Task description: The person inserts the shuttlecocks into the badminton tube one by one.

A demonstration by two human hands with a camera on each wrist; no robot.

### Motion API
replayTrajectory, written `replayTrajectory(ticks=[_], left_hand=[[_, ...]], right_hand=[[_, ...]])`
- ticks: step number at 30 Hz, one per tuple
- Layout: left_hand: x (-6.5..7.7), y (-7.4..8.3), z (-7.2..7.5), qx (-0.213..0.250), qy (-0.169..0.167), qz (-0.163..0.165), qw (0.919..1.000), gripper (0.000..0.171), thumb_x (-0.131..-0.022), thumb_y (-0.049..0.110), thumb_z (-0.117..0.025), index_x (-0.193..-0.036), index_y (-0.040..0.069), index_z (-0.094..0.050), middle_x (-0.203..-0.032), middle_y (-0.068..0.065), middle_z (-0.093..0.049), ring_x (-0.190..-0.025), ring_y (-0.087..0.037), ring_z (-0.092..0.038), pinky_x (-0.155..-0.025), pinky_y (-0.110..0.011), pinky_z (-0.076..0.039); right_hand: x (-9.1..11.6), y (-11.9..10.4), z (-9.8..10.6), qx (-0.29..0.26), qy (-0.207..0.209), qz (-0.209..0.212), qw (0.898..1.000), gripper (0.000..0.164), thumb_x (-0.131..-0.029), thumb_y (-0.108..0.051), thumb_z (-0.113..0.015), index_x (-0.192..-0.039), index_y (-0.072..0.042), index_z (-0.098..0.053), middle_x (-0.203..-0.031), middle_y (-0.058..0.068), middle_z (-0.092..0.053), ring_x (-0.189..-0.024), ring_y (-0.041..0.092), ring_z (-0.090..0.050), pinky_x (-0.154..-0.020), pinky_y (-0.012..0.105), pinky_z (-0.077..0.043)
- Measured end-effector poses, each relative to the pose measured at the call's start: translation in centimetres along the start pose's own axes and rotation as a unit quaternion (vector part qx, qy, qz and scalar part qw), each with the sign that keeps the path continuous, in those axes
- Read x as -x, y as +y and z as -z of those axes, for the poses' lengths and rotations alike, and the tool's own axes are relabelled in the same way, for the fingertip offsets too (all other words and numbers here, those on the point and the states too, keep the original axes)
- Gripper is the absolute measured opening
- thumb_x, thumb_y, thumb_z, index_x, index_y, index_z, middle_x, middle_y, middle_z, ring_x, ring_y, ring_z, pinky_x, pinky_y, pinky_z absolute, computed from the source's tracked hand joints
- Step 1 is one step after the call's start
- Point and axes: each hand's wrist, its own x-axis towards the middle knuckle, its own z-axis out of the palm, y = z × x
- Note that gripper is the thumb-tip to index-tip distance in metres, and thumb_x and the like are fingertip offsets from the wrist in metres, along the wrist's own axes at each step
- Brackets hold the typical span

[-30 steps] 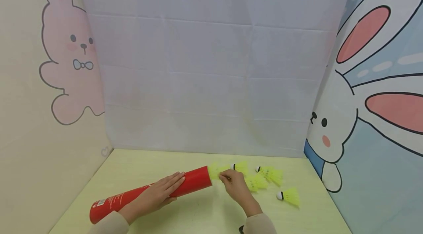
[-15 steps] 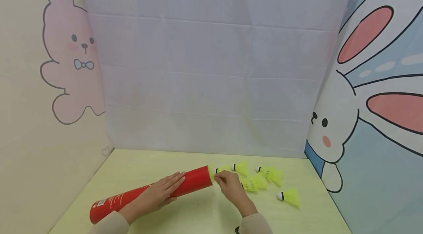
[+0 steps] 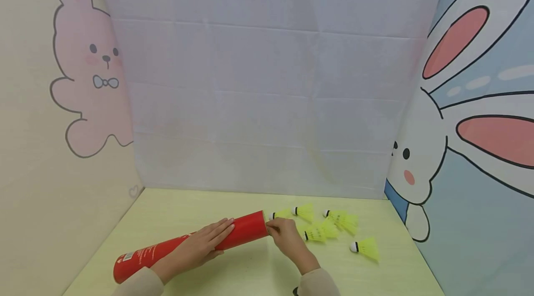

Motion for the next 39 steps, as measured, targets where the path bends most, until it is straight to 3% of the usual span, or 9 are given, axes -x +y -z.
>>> replayTrajectory(ticks=[9,14,19,26,39], left_hand=[[0.1,-0.1,-0.1,-0.001,0.003,-0.005,1.0,0.086,-0.087,0.029,-0.071,-0.154,0.012,-0.019,-0.157,-0.003,-0.027,-0.139,-0.023,-0.035,-0.101,-0.038,-0.045],[0.1,0.0,-0.2,0.0,0.002,0.003,1.0,0.088,-0.087,0.03,-0.071,-0.155,0.013,-0.018,-0.158,-0.003,-0.026,-0.139,-0.023,-0.034,-0.101,-0.038,-0.045],[0.2,0.0,-0.2,-0.001,0.004,0.005,1.0,0.085,-0.088,0.03,-0.07,-0.155,0.013,-0.019,-0.158,-0.003,-0.026,-0.14,-0.023,-0.033,-0.101,-0.038,-0.045],[0.4,-0.2,-0.2,0.004,0.004,0.009,0.9999,0.085,-0.088,0.03,-0.069,-0.155,0.013,-0.019,-0.158,-0.003,-0.026,-0.14,-0.023,-0.033,-0.101,-0.039,-0.045],[0.4,-0.4,-0.2,-0.004,0.0,0.015,0.9999,0.086,-0.088,0.028,-0.071,-0.154,0.013,-0.019,-0.157,-0.003,-0.027,-0.14,-0.023,-0.033,-0.102,-0.039,-0.044]], right_hand=[[0.1,-0.1,0.1,0.003,-0.019,0.003,1.0,0.013,-0.09,0.001,-0.063,-0.098,0.002,-0.073,-0.092,0.009,-0.071,-0.081,0.02,-0.068,-0.068,0.023,-0.056],[0.3,0.3,0.3,0.008,-0.011,0.017,1.0,0.011,-0.089,-0.002,-0.065,-0.096,0.0,-0.074,-0.088,0.008,-0.071,-0.075,0.016,-0.066,-0.064,0.022,-0.055],[0.9,1.0,1.1,0.001,-0.002,0.024,1.0,0.012,-0.09,-0.004,-0.064,-0.097,-0.001,-0.073,-0.091,0.011,-0.071,-0.078,0.022,-0.067,-0.064,0.021,-0.055],[2.1,2.8,2.8,0.013,0.022,-0.027,0.999,0.011,-0.091,-0.005,-0.064,-0.097,-0.009,-0.072,-0.093,0.003,-0.071,-0.083,0.017,-0.067,-0.069,0.02,-0.054],[4.4,5.9,6.9,0.066,0.075,-0.096,0.99,0.013,-0.09,-0.004,-0.065,-0.1,-0.008,-0.072,-0.096,0.001,-0.069,-0.086,0.017,-0.066,-0.073,0.025,-0.056]])
